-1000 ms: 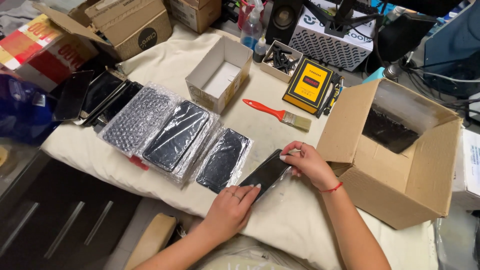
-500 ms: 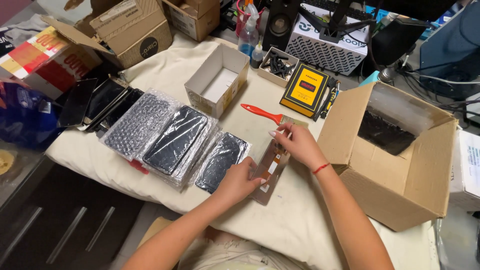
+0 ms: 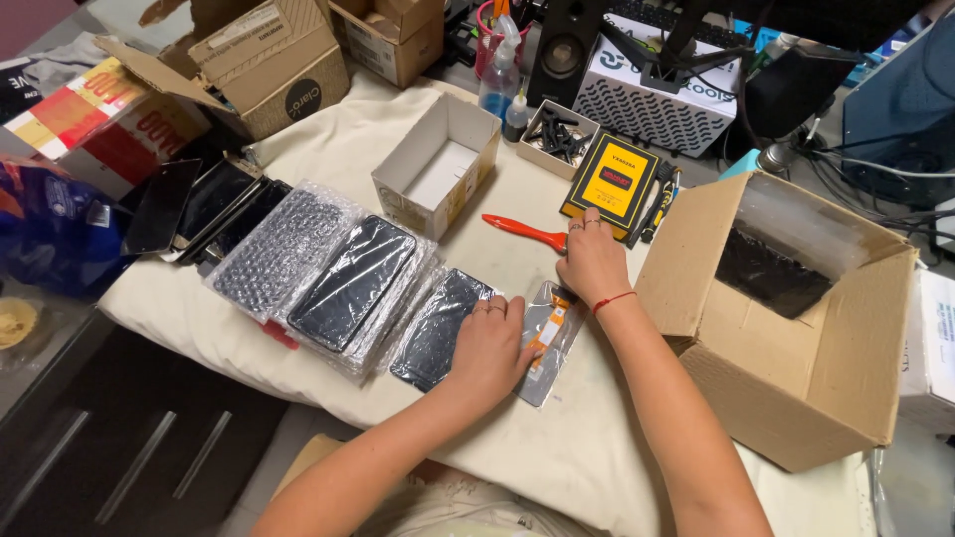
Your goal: Cleaning mobile phone screens with a brush and placing them into protective plastic sleeves and a cardboard box.
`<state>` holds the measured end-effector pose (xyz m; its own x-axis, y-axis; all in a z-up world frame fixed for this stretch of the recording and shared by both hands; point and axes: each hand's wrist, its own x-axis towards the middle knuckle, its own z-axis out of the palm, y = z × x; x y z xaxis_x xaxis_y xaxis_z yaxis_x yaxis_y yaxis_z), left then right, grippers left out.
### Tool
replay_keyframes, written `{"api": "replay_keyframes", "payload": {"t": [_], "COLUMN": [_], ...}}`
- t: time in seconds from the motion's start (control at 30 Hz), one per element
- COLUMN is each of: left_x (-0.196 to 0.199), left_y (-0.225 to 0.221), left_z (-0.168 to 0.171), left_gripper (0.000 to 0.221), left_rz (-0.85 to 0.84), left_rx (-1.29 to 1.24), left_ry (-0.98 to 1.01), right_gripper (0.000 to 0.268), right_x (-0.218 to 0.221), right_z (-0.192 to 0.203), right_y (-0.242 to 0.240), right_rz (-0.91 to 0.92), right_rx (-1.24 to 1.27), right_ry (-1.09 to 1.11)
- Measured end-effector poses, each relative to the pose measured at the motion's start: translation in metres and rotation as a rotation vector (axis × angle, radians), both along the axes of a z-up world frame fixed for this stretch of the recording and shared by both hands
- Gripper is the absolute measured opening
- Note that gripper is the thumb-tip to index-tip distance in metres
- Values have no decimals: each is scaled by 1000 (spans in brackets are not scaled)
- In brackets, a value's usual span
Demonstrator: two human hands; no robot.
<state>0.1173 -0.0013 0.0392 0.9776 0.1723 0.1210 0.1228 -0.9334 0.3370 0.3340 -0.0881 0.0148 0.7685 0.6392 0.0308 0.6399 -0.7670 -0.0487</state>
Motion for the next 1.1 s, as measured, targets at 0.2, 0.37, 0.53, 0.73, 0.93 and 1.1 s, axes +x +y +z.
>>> {"api": "replay_keyframes", "payload": {"t": [0.2,0.37,0.53,0.73,0.93,1.1], "left_x": [-48,-95,-100,-103,-100,-99], "left_y": [-16,-20,-17,-20,-20,-13], "left_z": [-12,-17,-31,-38,-42,-39], "left_gripper": [12,24,42,44,47,40], "left_rz": [-398,-410,-365,-319,-279,-331], "left_rx": [-17,33,36,62,75,7], "left_ry": [-450,-311,-292,-316,-347,-316], "right_gripper": [9,16,22,43,29,43], "right_x": [5,-46,-93,-132,-119,-70], "right_z": [-22,28,39,38,13,-13], "right_y": [-8,-25,-55,-60,-45,-32], "right_rz": [73,-105,-181,-230,-187,-248], "right_rx": [274,744,978,932,836,651], "right_ry": [-169,294,895,1294,1221,698]}}
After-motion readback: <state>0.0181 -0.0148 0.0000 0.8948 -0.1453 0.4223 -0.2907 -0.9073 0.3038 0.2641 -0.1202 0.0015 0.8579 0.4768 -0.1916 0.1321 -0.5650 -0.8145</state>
